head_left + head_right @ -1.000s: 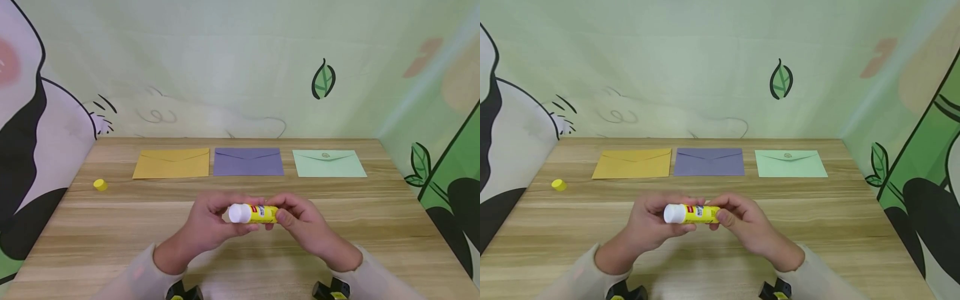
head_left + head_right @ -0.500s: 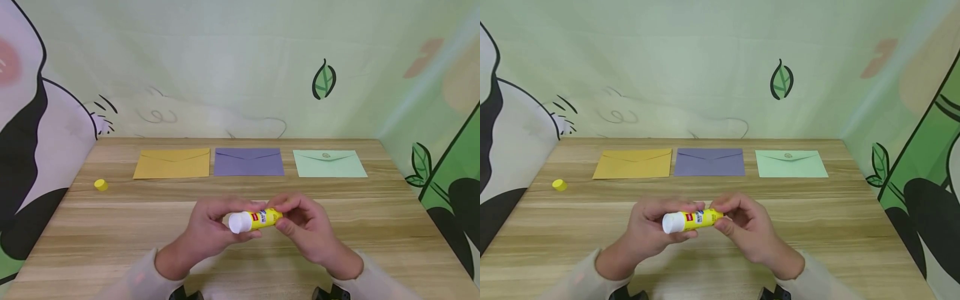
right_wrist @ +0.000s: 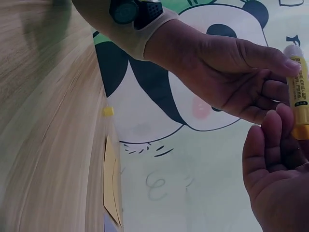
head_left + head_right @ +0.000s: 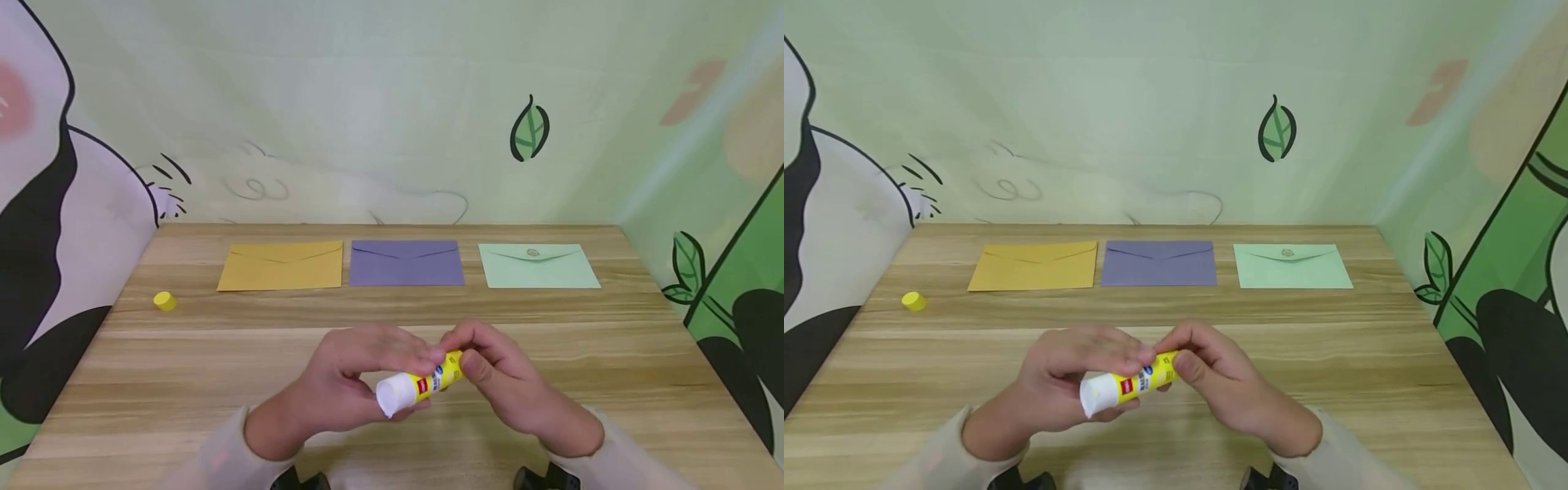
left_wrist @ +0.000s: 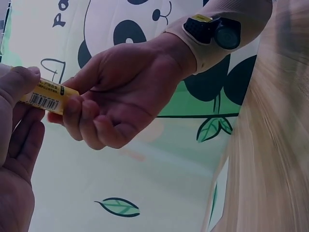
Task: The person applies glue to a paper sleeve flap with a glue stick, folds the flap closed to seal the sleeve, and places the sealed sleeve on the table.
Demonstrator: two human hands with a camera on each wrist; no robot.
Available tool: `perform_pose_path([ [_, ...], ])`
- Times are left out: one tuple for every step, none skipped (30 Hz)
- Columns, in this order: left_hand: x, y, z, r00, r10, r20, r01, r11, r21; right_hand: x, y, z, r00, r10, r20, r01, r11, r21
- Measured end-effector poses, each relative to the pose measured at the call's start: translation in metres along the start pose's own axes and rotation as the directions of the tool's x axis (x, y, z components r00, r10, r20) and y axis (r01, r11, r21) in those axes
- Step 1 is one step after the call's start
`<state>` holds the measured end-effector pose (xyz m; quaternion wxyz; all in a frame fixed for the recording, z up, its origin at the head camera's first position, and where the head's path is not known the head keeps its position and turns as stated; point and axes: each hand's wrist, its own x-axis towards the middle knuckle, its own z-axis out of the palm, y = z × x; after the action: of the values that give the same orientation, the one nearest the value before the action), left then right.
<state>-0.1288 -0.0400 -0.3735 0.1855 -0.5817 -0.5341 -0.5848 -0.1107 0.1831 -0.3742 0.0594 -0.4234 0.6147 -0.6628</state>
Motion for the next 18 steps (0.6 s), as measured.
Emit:
perform_pose_path([
  [0.001,0.0,0.0,1.0,0.01,0.007,-0.01,1.0,0.008,0.0,0.001,0.0,1.0,-0.028,0.001,0.028,0.999,0.018],
  [0.001,0.0,0.0,1.0,0.019,0.011,-0.019,1.0,0.014,0.001,0.002,0.001,0.998,-0.058,0.001,0.057,0.998,0.033],
  [0.001,0.0,0.0,1.0,0.025,0.014,-0.026,0.999,0.02,0.001,0.003,0.001,0.996,-0.086,-0.001,0.086,0.995,0.049],
  [0.001,0.0,0.0,0.999,0.034,0.018,-0.034,0.999,0.027,0.001,0.004,0.002,0.993,-0.121,-0.002,0.121,0.991,0.056],
  [0.001,0.0,0.0,0.999,0.039,0.02,-0.039,0.999,0.034,0.001,0.006,0.002,0.988,-0.153,-0.001,0.152,0.986,0.062],
  [0.001,0.0,0.0,0.999,0.041,0.022,-0.042,0.998,0.042,0.001,0.007,0.002,0.983,-0.181,0.001,0.181,0.981,0.068],
  [0.0,0.0,0.0,0.999,0.046,0.023,-0.048,0.998,0.052,0.001,0.008,0.002,0.978,-0.208,-0.001,0.208,0.976,0.068],
  [0.0,0.001,0.0,0.999,0.047,0.024,-0.048,0.997,0.059,0.001,0.01,0.002,0.972,-0.236,-0.004,0.236,0.97,0.059],
  [0.0,0.001,0.0,0.999,0.048,0.025,-0.05,0.996,0.068,0.001,0.011,0.002,0.965,-0.26,-0.007,0.26,0.964,0.049],
  [0.0,0.001,0.0,0.998,0.051,0.026,-0.053,0.996,0.075,0.001,0.013,0.002,0.958,-0.286,-0.008,0.286,0.958,0.036],
  [0.0,0.001,0.0,0.998,0.052,0.026,-0.054,0.995,0.084,0.001,0.014,0.002,0.953,-0.301,-0.012,0.302,0.953,0.029],
  [0.0,0.001,0.0,0.998,0.051,0.025,-0.053,0.995,0.089,0.001,0.015,0.003,0.948,-0.318,-0.018,0.318,0.948,0.025],
  [0.0,0.001,0.0,0.998,0.052,0.024,-0.054,0.994,0.096,0.001,0.016,0.003,0.943,-0.331,-0.024,0.332,0.943,0.026],
  [0.0,0.001,0.001,0.999,0.049,0.021,-0.051,0.994,0.101,0.001,0.017,0.003,0.938,-0.345,-0.029,0.345,0.938,0.021],
  [-0.001,0.001,0.001,0.999,0.047,0.018,-0.048,0.993,0.105,0.001,0.017,0.003,0.934,-0.355,-0.035,0.356,0.934,0.018],
  [-0.001,0.001,0.001,0.999,0.042,0.013,-0.043,0.993,0.105,0.001,0.017,0.003,0.931,-0.364,-0.041,0.365,0.931,0.016],
  [-0.002,0.002,0.001,0.999,0.036,0.008,-0.037,0.994,0.107,0.001,0.017,0.003,0.928,-0.369,-0.046,0.37,0.929,0.017],
  [-0.003,0.002,0.002,1.0,0.029,0.003,-0.029,0.994,0.107,0.002,0.018,0.003,0.925,-0.377,-0.05,0.378,0.926,0.015],
])
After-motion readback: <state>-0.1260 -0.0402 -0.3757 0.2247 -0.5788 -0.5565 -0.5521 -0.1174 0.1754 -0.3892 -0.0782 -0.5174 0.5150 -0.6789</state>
